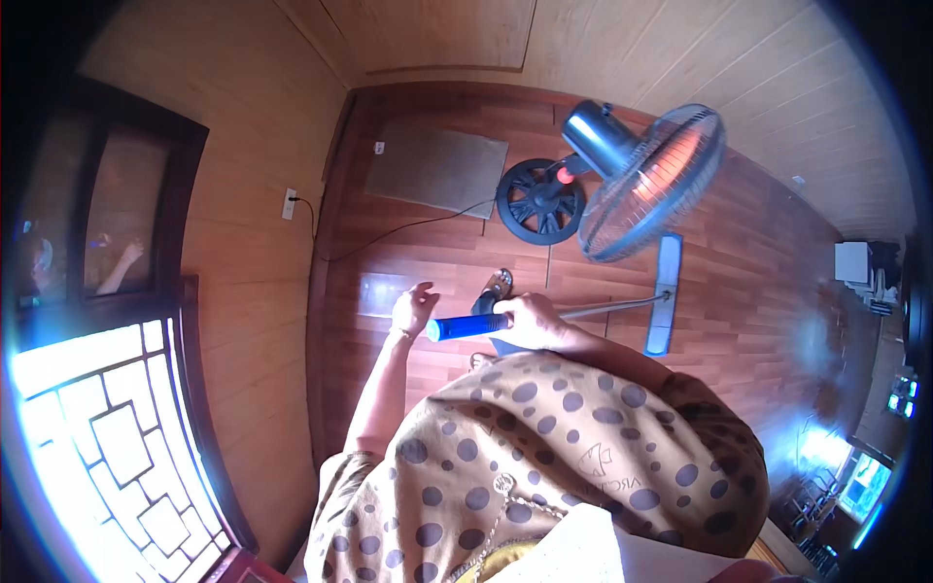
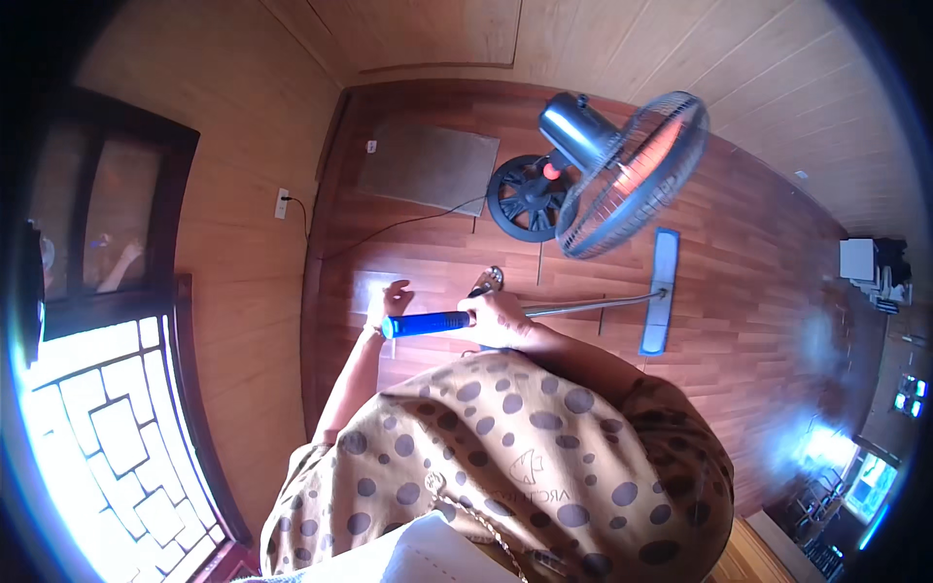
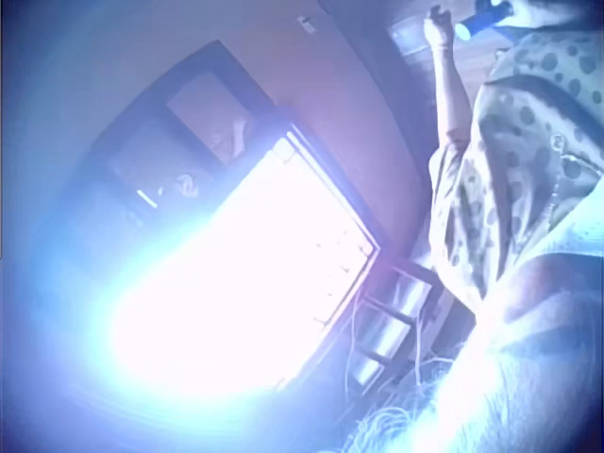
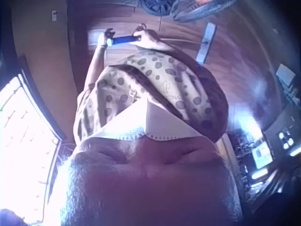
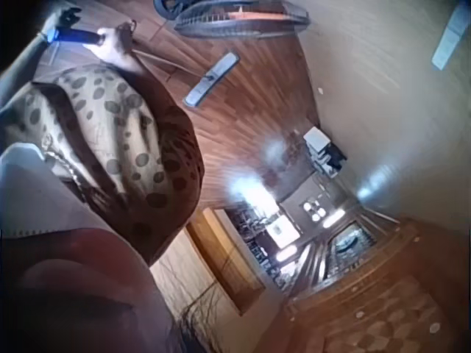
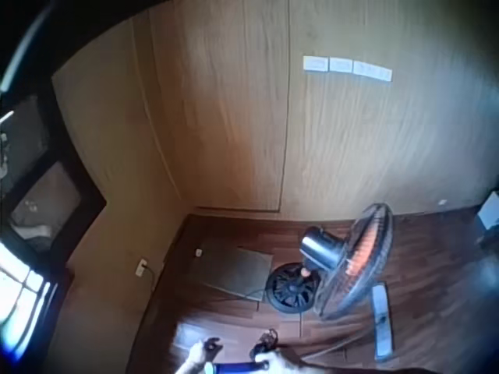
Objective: The person positions a standing fan, plugs its cord into a wall outlet, and mops the wooden floor using a flat mop.
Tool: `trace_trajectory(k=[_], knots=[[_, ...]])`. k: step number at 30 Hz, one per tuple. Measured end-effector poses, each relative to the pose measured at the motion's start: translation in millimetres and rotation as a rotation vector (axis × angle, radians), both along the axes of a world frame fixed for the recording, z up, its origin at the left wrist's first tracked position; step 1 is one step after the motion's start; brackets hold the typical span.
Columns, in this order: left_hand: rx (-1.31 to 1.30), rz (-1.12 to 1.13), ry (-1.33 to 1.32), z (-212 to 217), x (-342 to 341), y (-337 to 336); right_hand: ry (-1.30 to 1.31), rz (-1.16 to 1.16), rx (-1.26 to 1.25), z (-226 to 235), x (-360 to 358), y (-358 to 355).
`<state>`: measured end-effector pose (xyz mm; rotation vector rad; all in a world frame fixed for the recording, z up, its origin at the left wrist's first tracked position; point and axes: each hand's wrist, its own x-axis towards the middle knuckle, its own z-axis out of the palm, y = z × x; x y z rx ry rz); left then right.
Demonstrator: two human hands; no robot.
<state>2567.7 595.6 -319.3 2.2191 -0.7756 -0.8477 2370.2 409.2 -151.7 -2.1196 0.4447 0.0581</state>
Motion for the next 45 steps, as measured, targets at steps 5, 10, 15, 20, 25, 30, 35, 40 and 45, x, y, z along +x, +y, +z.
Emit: trace_trajectory(k=[5, 10, 15, 20, 25, 30, 35, 40, 45], knots=[[-0.046, -0.353, -0.002, 57, -120, -42, -0.21, -0.007, 0.117, 114, -46, -19], [-0.161, -0.461, 0.269, 122, -236, -42, -0.624, -0.037, 0.243, 211, -101, -36], [-0.312, -0.501, 0.026, 156, -296, -66, -0.919, -0.035, 0.327, 277, -169, -38], [-0.654, -0.16, 0.002, 188, -383, -150, -1.096, 0.079, 0.566, 322, -268, -89], [-0.413, -0.028, -0.287, 205, -412, -222, -1.175, 0.173, 0.515, 331, -360, -190], [-0.232, 0.15, -0.26, 260, -388, -183, -1.066, -0.027, 0.371, 315, -391, -308], [-0.255, 0.467, -0.415, 260, -364, -88, -0.644, -0.056, 0.414, 279, -338, -390], [-0.484, 0.946, -0.367, 197, -379, -9, -0.445, -0.045, 0.359, 242, -277, -413], [-0.465, 0.988, -0.39, 231, -374, -33, -0.265, 0.053, 0.124, 231, -161, -443]])
